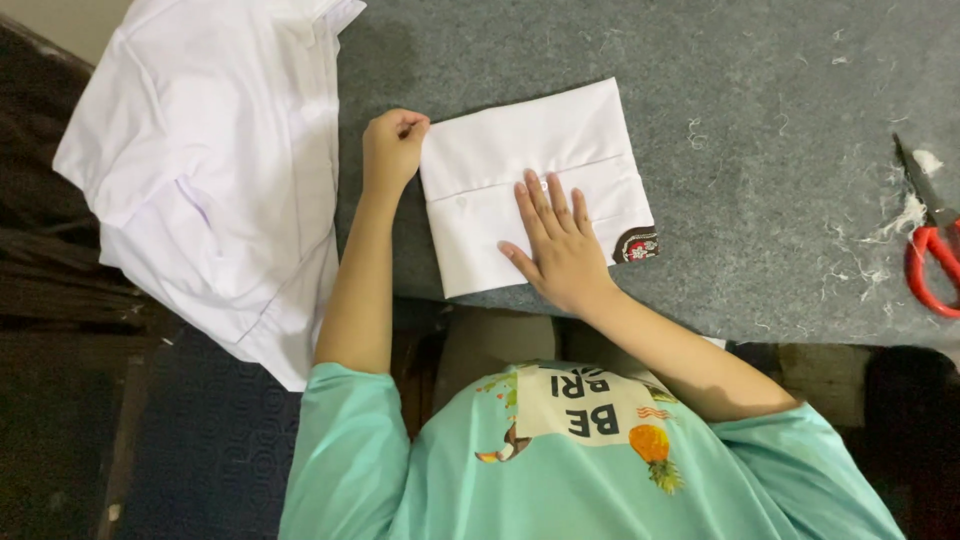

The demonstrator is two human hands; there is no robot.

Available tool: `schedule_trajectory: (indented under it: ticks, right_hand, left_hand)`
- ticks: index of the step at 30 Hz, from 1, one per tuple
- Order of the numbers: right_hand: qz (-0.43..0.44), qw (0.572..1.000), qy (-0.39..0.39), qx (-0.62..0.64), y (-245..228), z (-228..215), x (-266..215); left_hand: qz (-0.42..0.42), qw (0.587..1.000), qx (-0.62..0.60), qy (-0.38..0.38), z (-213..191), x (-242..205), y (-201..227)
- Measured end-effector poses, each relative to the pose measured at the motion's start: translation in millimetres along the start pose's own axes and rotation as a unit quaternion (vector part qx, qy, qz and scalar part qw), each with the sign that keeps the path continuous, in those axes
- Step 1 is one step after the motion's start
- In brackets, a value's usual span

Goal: Folding white collared shirts on a flat surface in a sewing factory

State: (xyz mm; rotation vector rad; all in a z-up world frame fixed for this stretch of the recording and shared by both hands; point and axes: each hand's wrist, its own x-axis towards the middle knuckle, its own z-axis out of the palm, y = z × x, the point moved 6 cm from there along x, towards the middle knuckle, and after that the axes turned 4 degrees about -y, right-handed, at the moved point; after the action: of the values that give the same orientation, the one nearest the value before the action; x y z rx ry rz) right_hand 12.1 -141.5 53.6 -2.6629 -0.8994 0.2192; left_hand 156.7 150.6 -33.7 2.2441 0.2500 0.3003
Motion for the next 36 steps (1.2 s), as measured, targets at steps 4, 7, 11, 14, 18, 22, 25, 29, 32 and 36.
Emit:
schedule_trajectory:
  ticks: [4, 7, 11, 14, 18, 22, 25, 29, 32, 36]
  right_hand:
    - [-0.069, 0.989, 0.106, -0.075, -7.1, -12.5, -30.4]
    - [0.024, 0.996, 0.019, 0.084, 11.9, -34.2, -49.5]
    - [0.114, 0.969, 0.219, -0.002, 89.5, -55.9, -75.3]
    - [0.214, 0.957, 0.197, 0.015, 146.9, -36.8, -78.5]
    - [0.343, 0.935, 0.073, 0.049, 183.0, -19.4, -62.2]
    - [0.333, 0.934, 0.046, 0.121, 154.7, -41.2, -52.5]
    - [0.305, 0.938, 0.054, 0.157, 160.0, -34.1, -52.3]
    - [0.289, 0.942, 0.079, 0.150, 167.6, -27.7, -57.3]
    - [0.255, 0.951, 0.110, 0.133, 171.1, -38.5, -59.2]
    - [0.125, 0.961, 0.220, 0.112, 128.0, -100.9, -46.3]
  left_hand:
    - [0.065, 0.994, -0.054, 0.063, -37.0, -44.3, 44.4]
    - [0.063, 0.996, -0.016, 0.059, -66.1, -92.5, 73.5]
    - [-0.195, 0.946, -0.189, -0.180, -59.7, -139.3, 67.7]
    - [-0.220, 0.928, -0.209, -0.217, -58.0, -156.5, 84.4]
    - [-0.225, 0.929, -0.198, -0.218, -57.7, -155.3, 85.8]
    - [-0.215, 0.939, -0.172, -0.204, -53.9, -153.9, 77.0]
    - [-0.164, 0.964, -0.143, -0.156, -39.2, -145.0, 44.0]
    - [-0.123, 0.983, -0.085, -0.103, -42.4, -142.0, 52.5]
    - [-0.120, 0.987, -0.045, -0.096, -49.0, -146.2, 65.8]
    - [0.073, 0.993, 0.087, 0.019, -60.3, -154.2, 136.2]
